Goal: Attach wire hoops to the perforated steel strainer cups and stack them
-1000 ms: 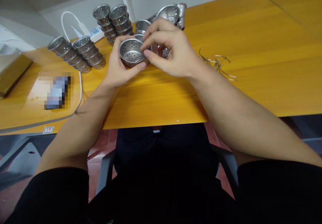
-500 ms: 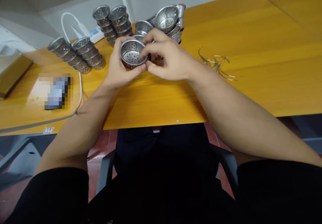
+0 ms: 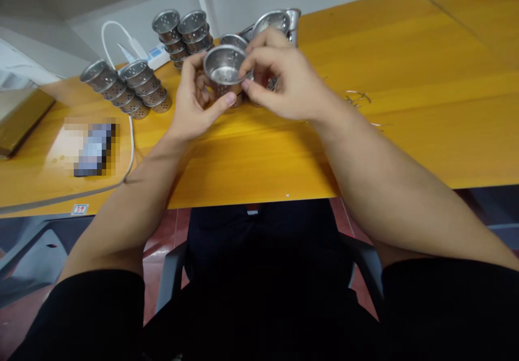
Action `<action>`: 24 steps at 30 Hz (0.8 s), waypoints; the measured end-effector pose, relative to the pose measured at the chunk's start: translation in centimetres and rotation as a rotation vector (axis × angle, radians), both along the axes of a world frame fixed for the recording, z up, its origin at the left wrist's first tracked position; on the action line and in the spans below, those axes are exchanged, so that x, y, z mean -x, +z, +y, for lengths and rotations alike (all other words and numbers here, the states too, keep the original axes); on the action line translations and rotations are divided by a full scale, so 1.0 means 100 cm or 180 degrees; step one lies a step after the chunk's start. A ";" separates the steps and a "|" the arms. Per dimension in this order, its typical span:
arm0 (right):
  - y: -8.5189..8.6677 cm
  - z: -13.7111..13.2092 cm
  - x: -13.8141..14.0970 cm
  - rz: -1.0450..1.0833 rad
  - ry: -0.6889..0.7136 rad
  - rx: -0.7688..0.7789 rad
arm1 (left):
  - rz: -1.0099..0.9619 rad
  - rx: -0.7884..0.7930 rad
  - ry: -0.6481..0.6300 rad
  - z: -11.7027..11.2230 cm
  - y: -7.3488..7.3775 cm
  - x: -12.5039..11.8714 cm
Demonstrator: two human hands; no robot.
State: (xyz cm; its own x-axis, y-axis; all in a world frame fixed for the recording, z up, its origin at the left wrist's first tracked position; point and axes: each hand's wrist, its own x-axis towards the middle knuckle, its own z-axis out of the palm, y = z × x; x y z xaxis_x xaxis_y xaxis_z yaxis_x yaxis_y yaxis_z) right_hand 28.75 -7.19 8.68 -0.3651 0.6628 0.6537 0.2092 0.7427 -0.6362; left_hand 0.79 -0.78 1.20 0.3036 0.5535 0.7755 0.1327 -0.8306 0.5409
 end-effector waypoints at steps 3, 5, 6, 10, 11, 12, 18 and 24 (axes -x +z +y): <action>-0.005 0.020 -0.019 0.0293 -0.0393 -0.0277 | -0.0109 -0.0093 0.0117 0.017 -0.007 0.007; -0.008 0.031 -0.032 0.0321 -0.0543 -0.0349 | -0.0290 -0.0354 0.0215 0.027 -0.010 0.012; -0.009 0.034 -0.038 0.0250 -0.0575 -0.0375 | -0.0393 -0.0474 0.0268 0.030 -0.010 0.015; -0.004 0.032 -0.051 -0.0475 -0.0659 -0.0212 | -0.0082 -0.0240 0.0665 0.020 0.001 0.021; -0.002 0.029 -0.052 -0.0641 -0.0704 -0.0146 | 0.0086 -0.0048 0.0783 0.014 0.006 0.021; -0.001 0.027 -0.053 -0.0774 -0.0759 -0.0096 | 0.0175 0.0112 0.0870 0.007 0.010 0.021; -0.005 0.029 -0.055 -0.1087 -0.0928 -0.0069 | 0.0309 0.0296 0.1022 -0.013 0.025 0.019; -0.009 0.031 -0.053 -0.1249 -0.1115 0.0156 | 0.0443 0.0295 0.0965 -0.015 0.023 0.019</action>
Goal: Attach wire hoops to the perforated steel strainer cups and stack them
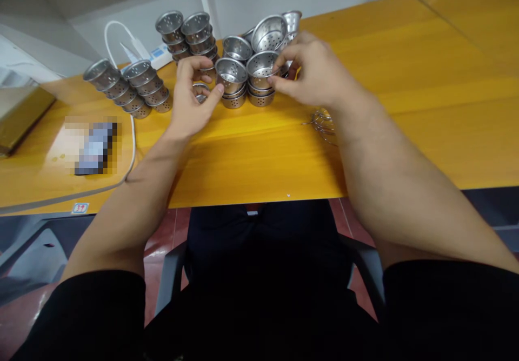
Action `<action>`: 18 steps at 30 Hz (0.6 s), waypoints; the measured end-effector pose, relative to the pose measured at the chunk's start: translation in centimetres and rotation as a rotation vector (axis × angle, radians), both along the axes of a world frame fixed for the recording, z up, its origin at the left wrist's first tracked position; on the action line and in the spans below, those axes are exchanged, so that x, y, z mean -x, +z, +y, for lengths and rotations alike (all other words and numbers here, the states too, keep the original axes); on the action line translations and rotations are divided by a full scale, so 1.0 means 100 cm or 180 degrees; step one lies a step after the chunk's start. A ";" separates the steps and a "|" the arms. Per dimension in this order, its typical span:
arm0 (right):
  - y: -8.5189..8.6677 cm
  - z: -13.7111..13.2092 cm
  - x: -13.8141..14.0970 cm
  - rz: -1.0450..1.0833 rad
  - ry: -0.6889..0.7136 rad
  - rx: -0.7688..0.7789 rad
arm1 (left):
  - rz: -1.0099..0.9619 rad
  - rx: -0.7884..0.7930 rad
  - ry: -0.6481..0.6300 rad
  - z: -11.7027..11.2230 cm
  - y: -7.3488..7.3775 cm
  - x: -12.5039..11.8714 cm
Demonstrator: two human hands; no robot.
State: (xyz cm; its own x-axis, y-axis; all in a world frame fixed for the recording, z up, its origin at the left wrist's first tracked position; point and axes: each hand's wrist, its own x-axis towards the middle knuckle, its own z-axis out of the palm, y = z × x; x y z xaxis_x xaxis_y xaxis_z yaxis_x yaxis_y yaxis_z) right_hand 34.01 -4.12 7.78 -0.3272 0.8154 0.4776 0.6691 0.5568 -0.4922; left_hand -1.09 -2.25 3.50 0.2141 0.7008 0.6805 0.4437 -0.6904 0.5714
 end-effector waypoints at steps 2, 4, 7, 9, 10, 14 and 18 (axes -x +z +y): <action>0.001 -0.002 0.002 -0.0030 -0.0060 0.0056 | -0.0007 0.0031 -0.0047 0.000 0.000 0.000; 0.003 -0.004 0.003 -0.0060 -0.0116 0.0092 | -0.0048 0.0056 -0.0071 0.001 -0.001 0.000; 0.004 -0.006 0.004 -0.0123 -0.0211 0.0110 | -0.0106 0.0128 -0.0054 0.003 -0.001 0.000; 0.005 -0.007 0.004 -0.0162 -0.0278 0.0131 | -0.0124 0.0214 -0.0074 0.004 -0.001 0.001; 0.005 -0.007 0.004 -0.0174 -0.0306 0.0153 | -0.0115 0.0265 -0.0112 0.004 -0.002 0.001; 0.007 -0.007 0.004 -0.0217 -0.0378 0.0229 | -0.0004 0.0543 -0.0330 0.004 -0.007 0.002; 0.007 -0.006 0.005 -0.0219 -0.0432 0.0211 | -0.0069 0.0801 -0.0537 0.001 -0.010 -0.001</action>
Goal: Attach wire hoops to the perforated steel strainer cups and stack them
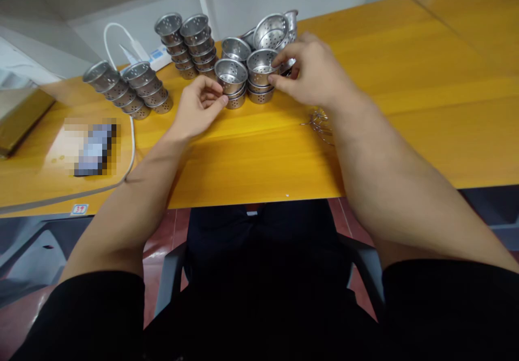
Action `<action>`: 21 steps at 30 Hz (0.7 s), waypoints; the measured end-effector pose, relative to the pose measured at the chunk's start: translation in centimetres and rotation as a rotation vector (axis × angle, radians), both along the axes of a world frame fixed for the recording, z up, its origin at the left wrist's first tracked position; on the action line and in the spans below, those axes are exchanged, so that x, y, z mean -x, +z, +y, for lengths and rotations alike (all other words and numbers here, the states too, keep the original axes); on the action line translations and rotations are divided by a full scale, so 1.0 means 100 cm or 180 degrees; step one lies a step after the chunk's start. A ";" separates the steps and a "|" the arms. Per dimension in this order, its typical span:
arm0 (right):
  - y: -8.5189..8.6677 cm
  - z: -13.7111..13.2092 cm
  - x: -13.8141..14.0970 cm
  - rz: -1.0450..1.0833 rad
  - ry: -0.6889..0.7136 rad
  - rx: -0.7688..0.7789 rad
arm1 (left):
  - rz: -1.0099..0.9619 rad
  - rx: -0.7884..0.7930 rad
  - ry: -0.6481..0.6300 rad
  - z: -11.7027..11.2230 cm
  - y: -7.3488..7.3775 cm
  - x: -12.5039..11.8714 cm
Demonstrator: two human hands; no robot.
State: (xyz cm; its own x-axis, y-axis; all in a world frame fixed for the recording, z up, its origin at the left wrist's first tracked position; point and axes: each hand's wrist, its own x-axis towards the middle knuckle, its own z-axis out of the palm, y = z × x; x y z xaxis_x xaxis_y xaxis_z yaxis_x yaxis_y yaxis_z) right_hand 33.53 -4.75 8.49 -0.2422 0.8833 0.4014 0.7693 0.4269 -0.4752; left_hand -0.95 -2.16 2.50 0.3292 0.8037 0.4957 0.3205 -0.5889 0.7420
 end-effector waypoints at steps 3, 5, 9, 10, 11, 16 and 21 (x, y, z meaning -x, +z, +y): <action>-0.001 0.001 -0.001 0.0055 -0.0026 -0.0008 | -0.0080 0.0038 -0.0162 -0.003 -0.001 -0.003; -0.003 0.003 -0.003 0.0063 -0.0016 -0.0030 | -0.0101 0.0034 -0.0267 -0.004 -0.002 -0.004; -0.007 0.008 -0.005 0.0082 0.0004 -0.0074 | -0.0064 0.0011 -0.0396 -0.005 -0.005 -0.003; -0.008 0.009 -0.005 0.0088 0.0006 -0.0076 | -0.0059 -0.0006 -0.0413 -0.005 -0.005 -0.003; -0.009 0.010 -0.005 0.0097 0.0006 -0.0081 | -0.0056 -0.0021 -0.0423 -0.005 -0.005 -0.002; -0.005 0.004 -0.003 0.0137 0.0026 -0.0029 | 0.0144 -0.0123 -0.0170 -0.005 0.004 0.001; 0.001 -0.004 -0.002 0.0104 0.0006 0.0024 | 0.0366 -0.0614 0.0750 0.006 0.019 0.022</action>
